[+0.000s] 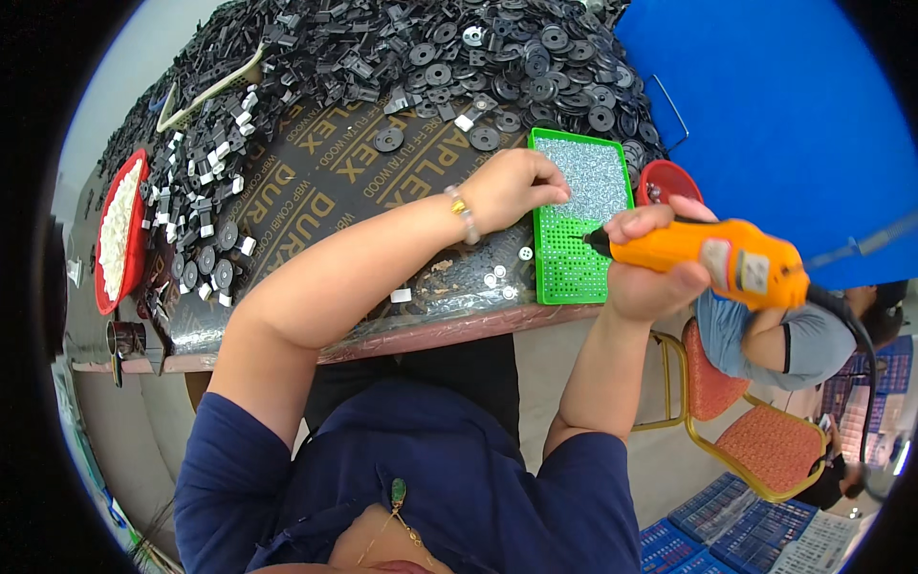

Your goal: Assembling small plastic toy components using an electric screwdriver.

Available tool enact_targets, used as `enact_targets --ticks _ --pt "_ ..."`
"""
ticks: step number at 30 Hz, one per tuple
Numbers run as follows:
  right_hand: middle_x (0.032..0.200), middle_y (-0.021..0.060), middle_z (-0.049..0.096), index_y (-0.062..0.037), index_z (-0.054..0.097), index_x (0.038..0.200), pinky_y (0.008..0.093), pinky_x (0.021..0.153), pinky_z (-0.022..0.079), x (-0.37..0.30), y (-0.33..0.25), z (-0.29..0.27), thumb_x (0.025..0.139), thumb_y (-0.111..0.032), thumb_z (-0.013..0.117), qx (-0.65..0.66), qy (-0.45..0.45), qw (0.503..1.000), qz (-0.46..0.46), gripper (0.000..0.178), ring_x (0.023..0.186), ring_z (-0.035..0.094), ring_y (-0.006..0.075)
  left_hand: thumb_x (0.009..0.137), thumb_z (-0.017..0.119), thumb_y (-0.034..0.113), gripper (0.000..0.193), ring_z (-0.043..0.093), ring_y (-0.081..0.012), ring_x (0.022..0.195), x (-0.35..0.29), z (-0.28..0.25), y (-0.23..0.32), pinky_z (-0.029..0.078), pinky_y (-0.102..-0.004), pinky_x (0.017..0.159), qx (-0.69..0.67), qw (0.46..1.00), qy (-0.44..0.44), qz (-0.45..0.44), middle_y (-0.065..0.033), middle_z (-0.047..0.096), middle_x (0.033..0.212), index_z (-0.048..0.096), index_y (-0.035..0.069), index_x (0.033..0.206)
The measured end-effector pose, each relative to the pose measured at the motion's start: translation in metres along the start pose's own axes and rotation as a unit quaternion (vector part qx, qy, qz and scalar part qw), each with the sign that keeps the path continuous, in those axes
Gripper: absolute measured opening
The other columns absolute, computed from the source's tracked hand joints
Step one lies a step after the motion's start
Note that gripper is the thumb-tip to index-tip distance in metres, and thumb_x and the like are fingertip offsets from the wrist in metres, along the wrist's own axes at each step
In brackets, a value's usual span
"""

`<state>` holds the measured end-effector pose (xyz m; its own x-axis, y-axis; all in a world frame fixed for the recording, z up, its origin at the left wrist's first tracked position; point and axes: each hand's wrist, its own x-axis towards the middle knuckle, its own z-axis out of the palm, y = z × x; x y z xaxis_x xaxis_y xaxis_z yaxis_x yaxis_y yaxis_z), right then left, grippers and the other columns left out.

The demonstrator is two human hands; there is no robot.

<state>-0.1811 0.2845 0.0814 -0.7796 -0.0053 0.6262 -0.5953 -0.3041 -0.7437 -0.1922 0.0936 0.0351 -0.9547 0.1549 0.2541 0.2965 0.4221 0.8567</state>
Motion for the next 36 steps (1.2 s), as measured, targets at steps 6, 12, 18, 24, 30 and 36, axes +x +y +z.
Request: enact_targets --ticks 6,12,18,24,30,36 --pt "0.076 0.0050 0.059 -0.0073 0.058 0.119 0.0308 0.052 0.046 -0.017 -0.027 0.032 0.085 -0.085 0.045 0.208 -0.085 0.972 -0.072 0.085 0.056 0.052 0.0155 0.094 0.070 0.015 0.016 0.065 -0.0108 0.080 -0.092 -0.031 0.021 0.052 -0.0288 0.074 -0.116 0.990 -0.046 -0.071 -0.0063 0.072 0.086 0.072 0.000 0.097" --pt "0.077 0.0113 0.062 -0.0035 0.046 0.126 0.0362 0.053 0.053 -0.041 -0.021 0.075 0.084 -0.082 0.050 0.318 -0.152 0.936 -0.019 0.088 0.058 0.058 0.0212 0.099 0.065 0.015 0.016 0.058 -0.0053 0.079 -0.171 -0.046 0.027 0.048 -0.0222 0.069 -0.310 0.930 -0.001 -0.199 -0.0013 0.069 0.087 0.072 0.001 0.102" --pt "0.074 0.0075 0.060 -0.0036 0.047 0.124 0.0324 0.050 0.051 -0.058 -0.024 0.106 0.089 -0.079 0.047 0.324 -0.217 0.921 0.000 0.083 0.054 0.056 0.0177 0.101 0.063 0.018 0.020 0.056 -0.0049 0.077 -0.214 -0.043 0.024 0.048 -0.0223 0.069 -0.349 0.906 0.066 -0.230 0.0007 0.066 0.085 0.071 0.000 0.105" --pt "0.076 0.0091 0.063 -0.0039 0.047 0.124 0.0321 0.051 0.051 -0.072 -0.024 0.121 0.088 -0.079 0.049 0.342 -0.240 0.909 0.014 0.083 0.054 0.058 0.0186 0.100 0.066 0.020 0.019 0.051 -0.0047 0.067 -0.241 -0.035 0.022 0.043 -0.0200 0.062 -0.476 0.833 0.136 -0.248 -0.0005 0.067 0.084 0.071 0.003 0.106" --pt "0.076 0.0089 0.063 -0.0038 0.048 0.124 0.0324 0.051 0.052 -0.078 -0.024 0.131 0.088 -0.079 0.049 0.357 -0.239 0.902 0.029 0.083 0.054 0.058 0.0184 0.098 0.067 0.013 0.015 0.055 -0.0069 0.070 -0.252 -0.042 0.020 0.046 -0.0225 0.063 -0.496 0.821 0.151 -0.239 -0.0040 0.070 0.083 0.073 0.001 0.105" --pt "0.078 0.0117 0.064 -0.0037 0.046 0.123 0.0369 0.061 0.055 -0.069 -0.008 0.134 0.081 -0.081 0.055 0.350 -0.195 0.915 0.040 0.088 0.065 0.062 0.0218 0.091 0.072 0.013 0.011 0.066 -0.0218 0.073 -0.252 -0.063 0.017 0.051 -0.0294 0.065 0.060 0.966 0.228 -0.105 -0.0089 0.071 0.081 0.075 0.004 0.097"
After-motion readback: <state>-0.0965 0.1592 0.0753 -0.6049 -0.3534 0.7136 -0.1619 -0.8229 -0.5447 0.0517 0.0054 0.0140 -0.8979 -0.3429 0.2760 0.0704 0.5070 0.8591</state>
